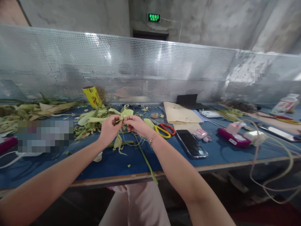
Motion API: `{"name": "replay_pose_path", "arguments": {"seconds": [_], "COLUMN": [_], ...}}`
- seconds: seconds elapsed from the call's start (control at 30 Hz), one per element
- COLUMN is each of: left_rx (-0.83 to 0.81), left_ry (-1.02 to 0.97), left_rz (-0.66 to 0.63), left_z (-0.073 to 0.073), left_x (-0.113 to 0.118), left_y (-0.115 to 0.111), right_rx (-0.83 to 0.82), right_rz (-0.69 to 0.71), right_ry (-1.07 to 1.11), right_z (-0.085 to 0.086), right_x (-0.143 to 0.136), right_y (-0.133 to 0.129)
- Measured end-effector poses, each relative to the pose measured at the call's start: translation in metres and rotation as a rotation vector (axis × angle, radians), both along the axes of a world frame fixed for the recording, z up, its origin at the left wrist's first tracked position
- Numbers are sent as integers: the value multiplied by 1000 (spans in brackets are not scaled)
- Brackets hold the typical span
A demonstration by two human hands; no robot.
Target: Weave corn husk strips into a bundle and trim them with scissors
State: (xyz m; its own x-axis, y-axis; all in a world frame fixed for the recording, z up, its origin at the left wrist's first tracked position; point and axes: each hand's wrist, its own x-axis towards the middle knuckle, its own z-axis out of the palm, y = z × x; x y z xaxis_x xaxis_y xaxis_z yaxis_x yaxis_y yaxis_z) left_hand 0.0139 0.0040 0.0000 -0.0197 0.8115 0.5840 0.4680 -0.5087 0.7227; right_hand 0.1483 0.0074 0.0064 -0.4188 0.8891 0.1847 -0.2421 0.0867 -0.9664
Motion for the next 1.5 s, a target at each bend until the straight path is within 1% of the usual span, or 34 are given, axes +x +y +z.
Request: {"name": "replay_pose_path", "arguments": {"seconds": [0.07,0.23,0.37,0.53,0.63,0.8,0.9,1.03,1.2,1.37,1.5], "left_rx": [-5,-23,-39,-50,-53,-76,-99,-117,-140,-129,-130], "left_ry": [-4,-21,-31,-40,-42,-37,-87,-147,-175,-173,-172], "left_rz": [7,-13,-19,-36,-42,-46,-91,-120,-140,-134,-136], "left_z": [0,-2,0,1,1,1,2,2,2,1,0], "left_x": [-1,-2,-1,-1,-1,-1,0,1,2,2,2], "left_y": [2,4,1,0,0,-1,-1,-1,-2,-2,0], "right_rx": [54,144,241,350,488,835,944,985,926,948,924], "right_rz": [-35,-232,-296,-402,-469,-598,-636,-654,-697,-668,-667], "right_ry": [-30,-110,-162,-280,-361,-546,-624,-681,-647,-655,-646], "right_z": [-1,-5,-5,0,1,-3,-5,-6,-6,-6,-6], "right_x": [-2,-2,1,2,2,2,3,4,4,4,3], "right_y": [0,8,12,9,8,7,7,8,7,8,8]}}
